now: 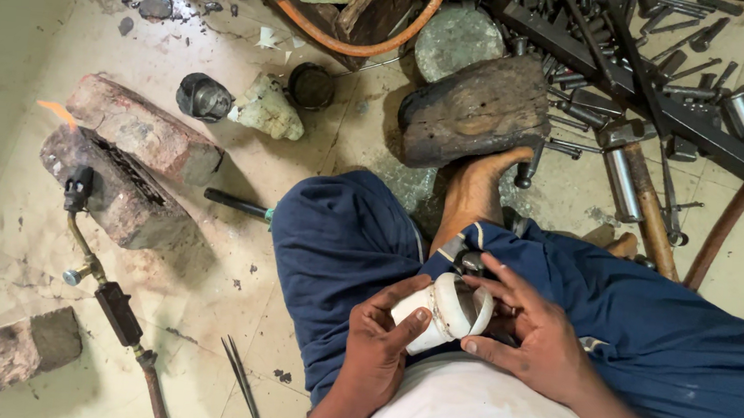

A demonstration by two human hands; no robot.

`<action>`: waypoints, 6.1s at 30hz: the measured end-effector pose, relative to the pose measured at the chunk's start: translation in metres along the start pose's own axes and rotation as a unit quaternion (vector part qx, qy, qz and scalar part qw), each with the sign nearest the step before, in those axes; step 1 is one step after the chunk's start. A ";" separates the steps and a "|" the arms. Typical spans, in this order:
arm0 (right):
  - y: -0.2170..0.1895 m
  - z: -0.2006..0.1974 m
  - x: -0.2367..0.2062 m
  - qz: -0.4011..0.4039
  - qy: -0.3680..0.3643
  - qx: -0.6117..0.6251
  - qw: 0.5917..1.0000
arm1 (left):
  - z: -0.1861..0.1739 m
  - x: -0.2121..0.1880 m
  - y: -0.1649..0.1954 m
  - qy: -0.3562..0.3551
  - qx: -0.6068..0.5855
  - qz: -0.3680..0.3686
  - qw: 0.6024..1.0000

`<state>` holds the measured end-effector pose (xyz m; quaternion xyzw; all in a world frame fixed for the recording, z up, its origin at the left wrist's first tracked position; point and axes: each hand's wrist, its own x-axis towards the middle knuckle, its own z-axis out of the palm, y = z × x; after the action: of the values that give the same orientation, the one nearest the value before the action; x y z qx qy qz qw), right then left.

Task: The person sits on the workshop floor handling a white plaster-like mold and a rounded white piece, with a gas torch burning beside them, then uses dividers to measure the white egg-shaped piece, repositioning it repeatedly while taking measurements.

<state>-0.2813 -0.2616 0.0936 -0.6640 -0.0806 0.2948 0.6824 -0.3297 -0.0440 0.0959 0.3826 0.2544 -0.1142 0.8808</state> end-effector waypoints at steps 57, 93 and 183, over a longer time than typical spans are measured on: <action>-0.042 0.003 0.059 0.126 -0.070 -0.181 0.973 | 0.004 0.020 0.069 0.032 0.482 -0.116 0.868; -0.058 0.008 0.059 0.168 -0.023 -0.291 0.942 | 0.005 0.020 0.032 -0.042 0.651 0.369 0.662; -0.041 -0.063 0.019 0.075 0.108 -0.114 0.985 | -0.013 0.033 0.037 -0.110 0.070 0.137 0.982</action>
<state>-0.2222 -0.3037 0.1203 -0.7692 0.0103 0.2610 0.5832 -0.2917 -0.0098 0.0935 0.4596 0.0921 -0.0514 0.8818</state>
